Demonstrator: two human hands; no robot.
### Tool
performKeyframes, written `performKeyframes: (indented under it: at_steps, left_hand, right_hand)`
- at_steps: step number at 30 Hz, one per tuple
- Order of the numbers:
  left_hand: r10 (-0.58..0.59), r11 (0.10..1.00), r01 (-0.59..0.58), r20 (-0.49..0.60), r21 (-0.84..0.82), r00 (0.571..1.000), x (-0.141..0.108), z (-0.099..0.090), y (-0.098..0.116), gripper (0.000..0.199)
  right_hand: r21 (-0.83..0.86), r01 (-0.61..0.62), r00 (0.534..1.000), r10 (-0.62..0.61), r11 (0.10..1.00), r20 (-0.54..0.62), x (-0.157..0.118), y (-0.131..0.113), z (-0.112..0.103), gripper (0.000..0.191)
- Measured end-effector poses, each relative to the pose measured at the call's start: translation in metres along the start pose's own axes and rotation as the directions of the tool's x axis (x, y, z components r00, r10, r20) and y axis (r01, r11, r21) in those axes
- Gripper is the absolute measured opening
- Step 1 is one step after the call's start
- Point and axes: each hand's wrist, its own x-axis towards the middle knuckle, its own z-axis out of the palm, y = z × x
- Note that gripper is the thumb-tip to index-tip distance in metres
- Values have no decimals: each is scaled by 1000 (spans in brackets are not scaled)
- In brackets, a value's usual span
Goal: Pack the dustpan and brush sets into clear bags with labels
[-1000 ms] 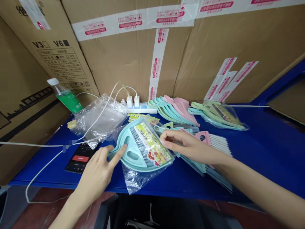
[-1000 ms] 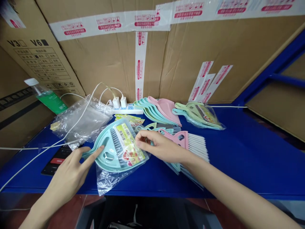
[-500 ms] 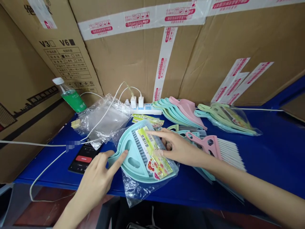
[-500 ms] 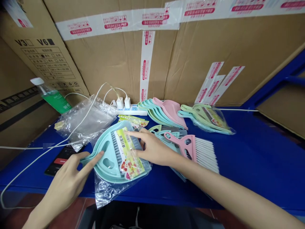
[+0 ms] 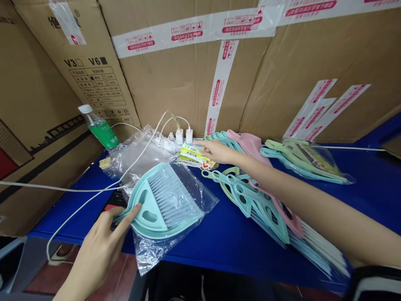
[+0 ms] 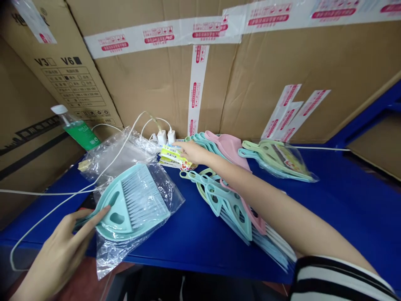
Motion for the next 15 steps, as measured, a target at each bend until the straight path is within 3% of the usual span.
performKeyframes:
  at_steps: [4, 7, 8, 12, 15]
  left_hand:
    - [8, 1000, -8, 4, -7, 1000, 3, -1, 3, 62]
    - [18, 1000, -18, -3, -14, 1000, 13, 2, 6, 62]
    - [28, 999, -29, -8, -21, 1000, 17, 5, 7, 62]
    - [110, 993, -112, -44, -44, 993, 40, 14, 16, 56]
    - [184, 980, -188, -53, -67, 981, 59, 18, 25, 49]
  right_hand:
    - [-65, 50, 995, -55, 997, -79, -3, -10, -2, 40]
    - [-40, 105, 984, -110, 994, -144, -32, -31, -14, 28]
    - [62, 118, 982, -108, 991, -153, -46, -38, -18, 24]
    - [470, -102, 995, 82, 877, 63, -101, -53, -18, 28]
    - [679, -278, 959, 155, 679, 238, -125, -44, -9, 39]
